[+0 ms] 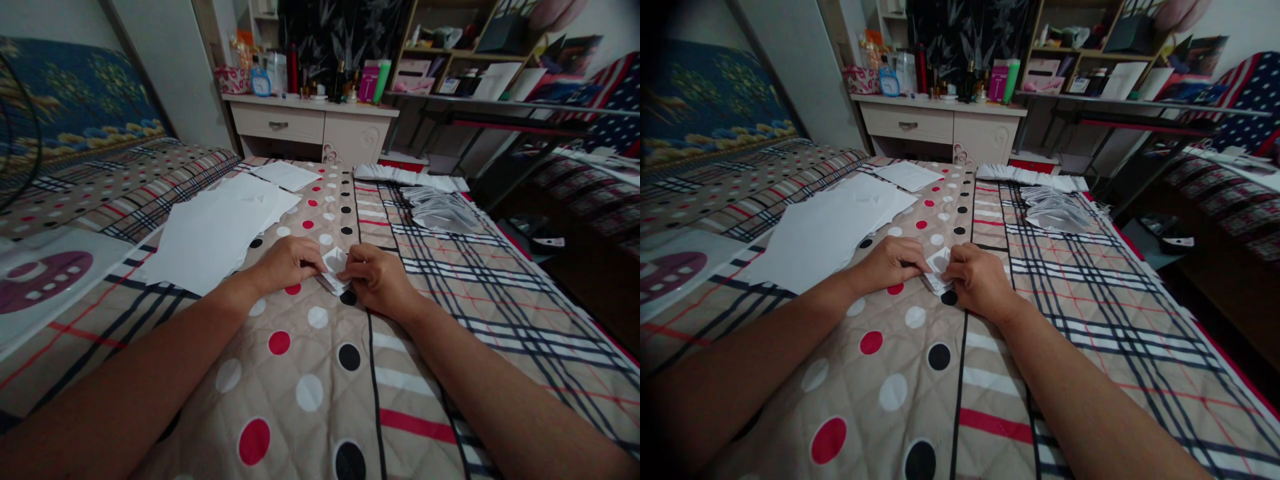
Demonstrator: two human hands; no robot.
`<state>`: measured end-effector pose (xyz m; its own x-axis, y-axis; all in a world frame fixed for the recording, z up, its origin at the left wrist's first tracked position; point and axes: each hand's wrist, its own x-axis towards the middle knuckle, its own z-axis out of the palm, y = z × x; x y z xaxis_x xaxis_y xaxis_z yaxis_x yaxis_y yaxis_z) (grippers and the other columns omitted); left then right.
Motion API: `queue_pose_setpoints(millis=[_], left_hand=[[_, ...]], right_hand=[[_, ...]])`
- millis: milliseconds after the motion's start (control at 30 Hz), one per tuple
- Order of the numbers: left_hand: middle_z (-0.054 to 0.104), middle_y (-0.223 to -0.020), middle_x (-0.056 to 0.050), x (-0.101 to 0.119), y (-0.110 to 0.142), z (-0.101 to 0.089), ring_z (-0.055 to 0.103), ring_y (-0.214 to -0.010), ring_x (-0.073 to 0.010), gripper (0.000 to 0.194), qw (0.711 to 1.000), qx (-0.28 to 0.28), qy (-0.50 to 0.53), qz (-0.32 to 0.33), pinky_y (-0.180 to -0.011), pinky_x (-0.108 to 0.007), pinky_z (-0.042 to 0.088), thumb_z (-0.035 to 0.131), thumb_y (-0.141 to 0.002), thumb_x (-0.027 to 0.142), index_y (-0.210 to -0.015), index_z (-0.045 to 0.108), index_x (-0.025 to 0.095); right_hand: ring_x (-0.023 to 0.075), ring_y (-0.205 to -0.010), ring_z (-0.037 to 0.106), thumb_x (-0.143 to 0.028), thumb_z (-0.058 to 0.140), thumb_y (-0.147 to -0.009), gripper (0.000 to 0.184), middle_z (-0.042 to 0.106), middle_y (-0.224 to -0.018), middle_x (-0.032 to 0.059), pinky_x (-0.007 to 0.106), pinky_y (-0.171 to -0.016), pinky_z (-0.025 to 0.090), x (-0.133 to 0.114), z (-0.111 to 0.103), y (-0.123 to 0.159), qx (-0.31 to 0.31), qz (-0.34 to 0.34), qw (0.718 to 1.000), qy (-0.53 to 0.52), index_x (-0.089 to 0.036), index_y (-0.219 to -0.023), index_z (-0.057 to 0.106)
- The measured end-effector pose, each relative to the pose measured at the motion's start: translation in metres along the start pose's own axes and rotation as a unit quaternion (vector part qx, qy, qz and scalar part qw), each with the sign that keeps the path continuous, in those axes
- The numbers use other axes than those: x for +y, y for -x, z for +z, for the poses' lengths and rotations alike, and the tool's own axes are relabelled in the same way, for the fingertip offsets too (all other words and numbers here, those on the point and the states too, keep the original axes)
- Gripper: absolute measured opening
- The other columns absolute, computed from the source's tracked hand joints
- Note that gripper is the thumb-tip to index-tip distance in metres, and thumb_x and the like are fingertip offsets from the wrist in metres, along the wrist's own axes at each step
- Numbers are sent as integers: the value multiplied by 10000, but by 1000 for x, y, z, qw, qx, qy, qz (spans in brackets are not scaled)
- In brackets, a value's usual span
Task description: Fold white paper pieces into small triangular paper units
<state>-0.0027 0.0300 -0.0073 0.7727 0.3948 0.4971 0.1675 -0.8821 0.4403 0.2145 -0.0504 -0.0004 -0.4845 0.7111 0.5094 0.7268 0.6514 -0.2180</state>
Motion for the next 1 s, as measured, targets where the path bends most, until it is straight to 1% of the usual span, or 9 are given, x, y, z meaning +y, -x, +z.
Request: queue_pose_setpoints(millis=[200,333,533,700,833,900,1000], left_hand=[[627,-712,-13,-1,2,-2,584,-699,-112,211,999,-31,-23,2,-666,-225,448,609,-813,58,-807,771,194],[623,-748,-17,3,3,-2,576,-707,-113,252,998,-34,-48,0,-667,-228,447,590,-794,35,-824,775,204],[624,-761,-18,5,4,-1,577,-712,-117,256,999,-20,-48,9,-666,-236,452,592,-774,30,-828,773,203],[613,-755,-15,6,3,-2,566,-702,-114,261,998,-38,-56,2,-656,-234,445,582,-785,39,-834,774,208],[620,-773,-15,4,4,-3,571,-729,-121,267,997,-54,-57,0,-674,-241,443,575,-800,46,-842,774,218],[622,-779,-16,3,4,-3,577,-740,-124,269,997,-57,-53,2,-687,-245,443,576,-806,50,-856,775,224],[624,-768,-17,2,4,-3,577,-735,-128,275,997,-58,-47,-2,-684,-248,441,575,-808,49,-864,776,229]], right_hand=[[165,-762,540,23,540,-694,324,608,-768,41,266,-631,369,-3,-2,0,-20,-12,1000,18,-205,-761,761],[172,-776,545,26,539,-692,326,606,-772,47,269,-641,381,-1,0,1,-18,-2,1000,0,-199,-763,764],[160,-758,566,42,521,-702,339,606,-757,50,259,-652,423,3,5,1,-7,36,996,-86,-171,-767,777],[147,-743,563,41,530,-709,340,597,-752,35,247,-647,436,2,6,1,-11,63,992,-105,-188,-754,777],[135,-735,583,56,520,-724,368,613,-761,28,235,-651,450,8,4,2,-17,89,987,-131,-203,-779,777],[134,-734,599,54,545,-729,336,633,-770,27,237,-663,455,13,0,2,-24,101,984,-143,-192,-786,767],[142,-715,606,-6,649,-728,191,641,-755,25,251,-670,454,19,-8,2,-30,121,982,-141,-171,-756,742]])
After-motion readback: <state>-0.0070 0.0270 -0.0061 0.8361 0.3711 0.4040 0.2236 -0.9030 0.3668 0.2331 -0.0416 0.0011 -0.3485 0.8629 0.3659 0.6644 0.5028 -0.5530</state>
